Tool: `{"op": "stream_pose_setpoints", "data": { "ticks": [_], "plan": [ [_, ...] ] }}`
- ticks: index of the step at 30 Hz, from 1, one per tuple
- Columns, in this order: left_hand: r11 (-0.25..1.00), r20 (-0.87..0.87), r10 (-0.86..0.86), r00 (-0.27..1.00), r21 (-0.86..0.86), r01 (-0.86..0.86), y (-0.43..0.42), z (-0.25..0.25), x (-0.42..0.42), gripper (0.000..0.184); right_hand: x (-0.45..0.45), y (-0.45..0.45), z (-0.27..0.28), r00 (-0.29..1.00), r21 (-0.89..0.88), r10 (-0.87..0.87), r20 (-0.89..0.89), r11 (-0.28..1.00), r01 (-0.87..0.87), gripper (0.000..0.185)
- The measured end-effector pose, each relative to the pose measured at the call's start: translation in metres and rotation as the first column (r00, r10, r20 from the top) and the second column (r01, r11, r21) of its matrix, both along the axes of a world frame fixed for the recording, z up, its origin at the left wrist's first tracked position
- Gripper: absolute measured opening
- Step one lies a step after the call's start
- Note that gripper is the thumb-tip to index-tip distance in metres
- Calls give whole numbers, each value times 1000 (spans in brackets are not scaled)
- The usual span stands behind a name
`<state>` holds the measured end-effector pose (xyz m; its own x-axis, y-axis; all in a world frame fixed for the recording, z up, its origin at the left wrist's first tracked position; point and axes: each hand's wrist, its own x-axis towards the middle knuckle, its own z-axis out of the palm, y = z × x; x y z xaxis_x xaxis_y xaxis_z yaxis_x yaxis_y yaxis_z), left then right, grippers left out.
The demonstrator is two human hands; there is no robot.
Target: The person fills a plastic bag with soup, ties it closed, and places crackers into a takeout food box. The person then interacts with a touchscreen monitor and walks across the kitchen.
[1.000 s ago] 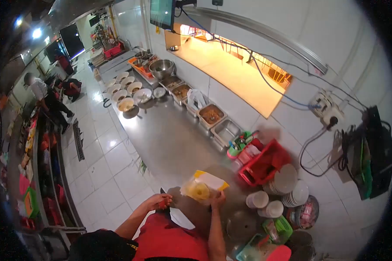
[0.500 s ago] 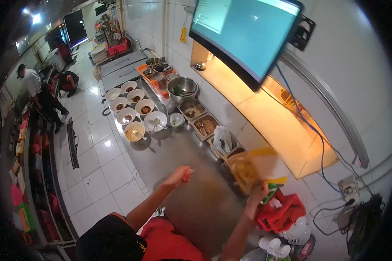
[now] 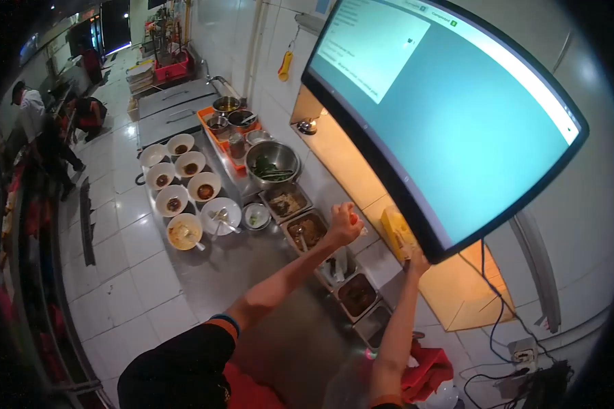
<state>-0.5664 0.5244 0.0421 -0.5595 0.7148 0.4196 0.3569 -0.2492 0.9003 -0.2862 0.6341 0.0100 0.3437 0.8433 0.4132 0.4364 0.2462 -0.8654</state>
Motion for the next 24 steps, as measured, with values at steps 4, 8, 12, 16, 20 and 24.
{"op": "stream_pose_setpoints", "data": {
  "ticks": [4,8,12,16,20,24],
  "plan": [
    [974,-236,49,971,226,6,77,23,3,50,-26,-35,23,979,318,166,-114,940,-123,38],
    [948,-316,-313,896,-48,314,157,-41,9,48,-2,-14,4,883,228,290,-368,949,-217,34],
    [996,-422,-37,906,59,68,71,23,-12,38,-28,-38,25,660,410,485,-573,867,-282,33],
    [922,-139,81,987,386,-21,-5,74,-51,28,-26,-50,24,991,362,126,49,922,-136,35],
    [813,47,248,968,532,-234,-72,126,-103,25,-10,-28,9,954,243,153,-257,966,-89,33],
    [705,-77,379,922,669,-234,-120,217,-161,32,-5,-54,2,934,169,102,-342,984,-46,31]
  ]
}}
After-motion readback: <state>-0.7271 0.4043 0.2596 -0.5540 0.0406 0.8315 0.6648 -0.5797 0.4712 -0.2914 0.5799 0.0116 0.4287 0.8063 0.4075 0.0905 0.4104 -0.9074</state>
